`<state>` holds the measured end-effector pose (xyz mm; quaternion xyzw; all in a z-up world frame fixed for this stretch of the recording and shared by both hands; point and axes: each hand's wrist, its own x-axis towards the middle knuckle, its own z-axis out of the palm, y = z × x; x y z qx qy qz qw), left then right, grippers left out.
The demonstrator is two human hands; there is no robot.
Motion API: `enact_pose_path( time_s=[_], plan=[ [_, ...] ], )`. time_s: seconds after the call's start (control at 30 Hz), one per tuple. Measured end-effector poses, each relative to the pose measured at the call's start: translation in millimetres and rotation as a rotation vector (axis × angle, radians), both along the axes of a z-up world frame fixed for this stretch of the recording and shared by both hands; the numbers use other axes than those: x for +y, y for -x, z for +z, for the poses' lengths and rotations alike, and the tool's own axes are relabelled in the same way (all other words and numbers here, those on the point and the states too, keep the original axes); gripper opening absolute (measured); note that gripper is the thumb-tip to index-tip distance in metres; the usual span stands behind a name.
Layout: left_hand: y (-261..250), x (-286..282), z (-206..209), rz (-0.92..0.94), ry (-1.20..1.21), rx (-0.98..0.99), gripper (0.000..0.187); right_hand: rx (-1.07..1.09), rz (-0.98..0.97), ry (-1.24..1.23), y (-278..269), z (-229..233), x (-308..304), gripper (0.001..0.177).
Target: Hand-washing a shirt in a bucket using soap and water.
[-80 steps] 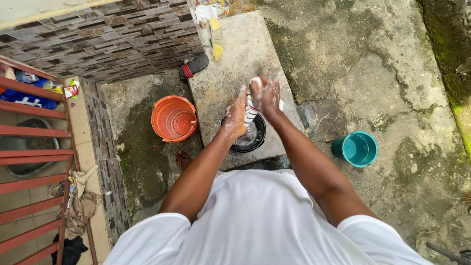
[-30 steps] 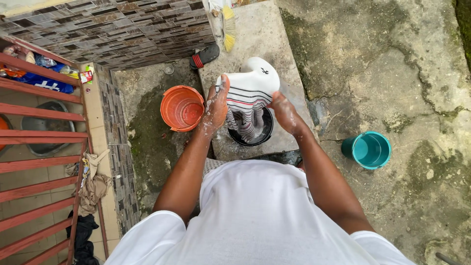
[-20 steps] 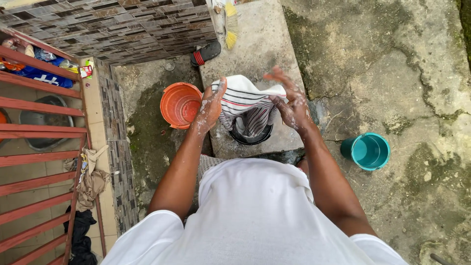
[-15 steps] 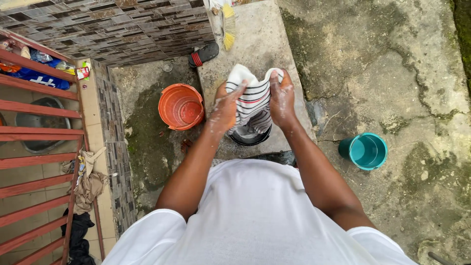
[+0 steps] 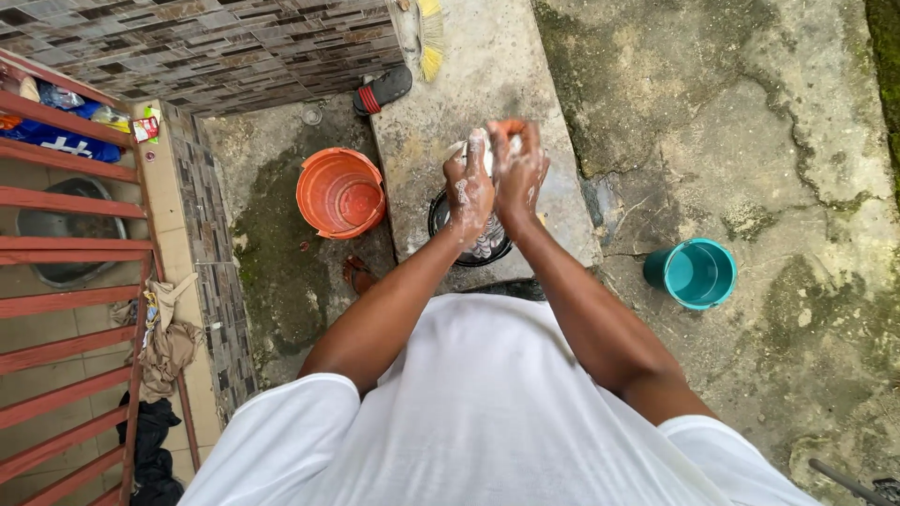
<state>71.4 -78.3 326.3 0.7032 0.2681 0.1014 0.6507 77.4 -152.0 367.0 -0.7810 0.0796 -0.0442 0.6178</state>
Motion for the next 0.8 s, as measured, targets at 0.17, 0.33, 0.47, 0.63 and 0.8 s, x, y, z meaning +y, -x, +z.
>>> enact_pose_path(
  time_s=[0.17,0.33,0.47,0.63,0.8],
  plan=[
    [-0.8,18.7,-42.6,-0.354,0.462,-0.494,0.060,-0.398,0.196,0.085,13.3,-1.3,-0.4,0.043],
    [3.3,1.8,-9.2,-0.070,0.342,0.081,0.050,-0.242,0.118,0.053,-16.1,-67.5,5.1,0.053],
    [1.7,16.2,2.0,-0.238,0.715,-0.146,0.052,-0.578,0.134,0.443,-20.6,-49.5,-3.9,0.046],
    [4.6,28.8,-124.4,-0.245,0.691,-0.040,0.067,-0.311,0.141,0.434,-5.8,-69.1,4.1,0.046],
    [35.6,29.6,-4.8,-0.253,0.379,0.281,0.084,-0.278,0.063,0.671,-33.2,-84.3,-54.4,0.046]
  ],
)
